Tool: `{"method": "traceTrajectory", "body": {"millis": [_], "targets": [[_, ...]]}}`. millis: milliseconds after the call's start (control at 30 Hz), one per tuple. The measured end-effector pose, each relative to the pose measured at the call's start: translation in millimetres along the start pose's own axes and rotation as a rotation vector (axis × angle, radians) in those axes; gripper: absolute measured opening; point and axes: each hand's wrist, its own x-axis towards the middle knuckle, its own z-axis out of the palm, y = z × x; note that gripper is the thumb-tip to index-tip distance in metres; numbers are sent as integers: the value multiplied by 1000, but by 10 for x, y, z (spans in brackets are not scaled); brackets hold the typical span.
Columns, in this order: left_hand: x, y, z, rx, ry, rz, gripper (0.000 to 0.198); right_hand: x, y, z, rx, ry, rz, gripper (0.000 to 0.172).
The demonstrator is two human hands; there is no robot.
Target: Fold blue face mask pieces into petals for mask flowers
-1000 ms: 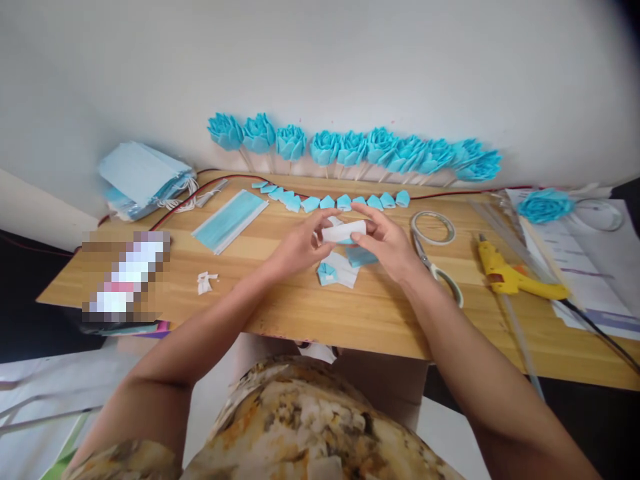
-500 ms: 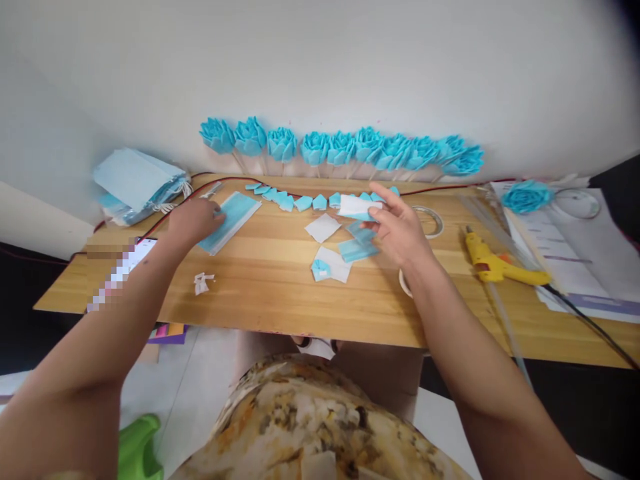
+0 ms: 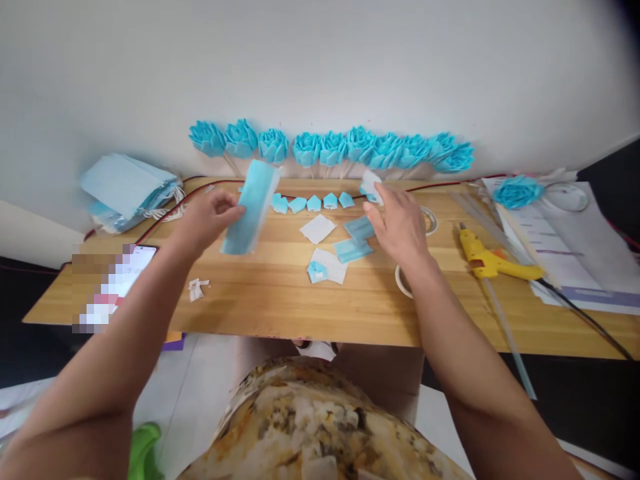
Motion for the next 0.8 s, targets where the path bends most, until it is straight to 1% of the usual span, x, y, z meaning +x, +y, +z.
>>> {"method": "traceTrajectory", "body": {"millis": [33, 100, 167, 267, 333, 400, 500, 567, 667, 733, 800], "targets": [[-47, 103, 55, -168, -16, 45, 24, 0, -14, 4, 14, 26, -9, 56], [-113, 274, 170, -374, -26, 63, 25, 1, -19, 19, 76, 38, 28, 57], [-138, 386, 276, -506, -25, 35, 25, 2, 0, 39, 172, 33, 99, 58], [-125, 467, 416, -660, -41, 2, 24, 5, 29, 60, 308, 17, 178, 55], [-107, 502, 498, -723, -60, 2, 23, 6, 25, 73, 344, -22, 189, 48], [-91, 535, 573, -758, -67, 5, 22, 6, 3, 89, 344, -79, 162, 43], [-69, 570, 670, -810, -78, -1, 20, -2, -44, 109, 324, -137, 59, 51], [-58, 571, 725, -834, -97, -10, 21, -9, -78, 104, 335, -151, 24, 52], [-45, 549, 796, -854, -118, -25, 25, -21, -134, 63, 429, -165, 88, 43], [-40, 531, 840, -888, -134, -19, 29, -29, -172, 31, 492, -156, 136, 35], [-40, 523, 886, -930, -172, 1, 33, -36, -211, 12, 521, -137, 160, 31]]}}
